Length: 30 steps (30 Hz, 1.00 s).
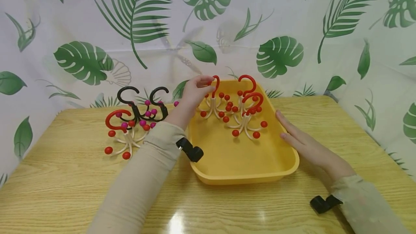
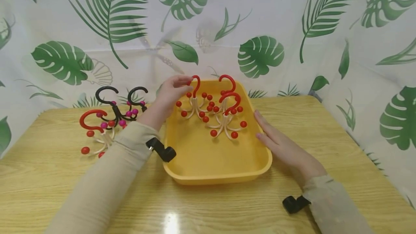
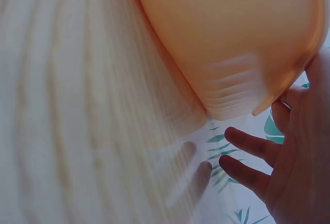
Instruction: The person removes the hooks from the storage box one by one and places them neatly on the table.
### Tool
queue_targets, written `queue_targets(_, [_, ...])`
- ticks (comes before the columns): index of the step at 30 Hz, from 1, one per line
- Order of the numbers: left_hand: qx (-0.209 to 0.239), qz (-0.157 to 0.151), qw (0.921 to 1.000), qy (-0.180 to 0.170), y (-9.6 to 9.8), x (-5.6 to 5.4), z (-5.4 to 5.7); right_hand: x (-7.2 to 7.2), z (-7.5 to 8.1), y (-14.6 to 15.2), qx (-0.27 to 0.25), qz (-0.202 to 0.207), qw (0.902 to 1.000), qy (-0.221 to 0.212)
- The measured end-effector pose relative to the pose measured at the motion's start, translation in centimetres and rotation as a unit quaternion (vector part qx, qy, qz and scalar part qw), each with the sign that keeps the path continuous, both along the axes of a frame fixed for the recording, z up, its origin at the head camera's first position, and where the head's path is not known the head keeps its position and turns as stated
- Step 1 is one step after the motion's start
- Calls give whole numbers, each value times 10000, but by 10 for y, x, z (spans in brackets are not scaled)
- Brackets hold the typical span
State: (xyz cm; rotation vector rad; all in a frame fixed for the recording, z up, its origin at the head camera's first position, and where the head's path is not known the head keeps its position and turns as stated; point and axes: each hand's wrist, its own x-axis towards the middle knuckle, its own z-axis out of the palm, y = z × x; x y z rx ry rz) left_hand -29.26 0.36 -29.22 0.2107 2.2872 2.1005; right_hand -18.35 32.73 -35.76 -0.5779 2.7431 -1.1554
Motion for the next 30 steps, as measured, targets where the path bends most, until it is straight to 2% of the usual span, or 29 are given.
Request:
queue_targets(8, [281, -156, 9995, -71, 4, 0, -4, 1, 1, -1, 13, -21, 10000, -19])
queue_targets(17, [474, -35, 9988, -129, 5, 3, -2, 1, 2, -1, 69, 35, 10000, 21])
queue_targets(23, [490, 48, 9988, 33, 6, 5, 2, 1, 3, -2, 73, -16, 10000, -12])
queue_targets(30, [520, 54, 9983, 262, 8, 12, 12, 1, 2, -1, 39, 15, 10000, -7])
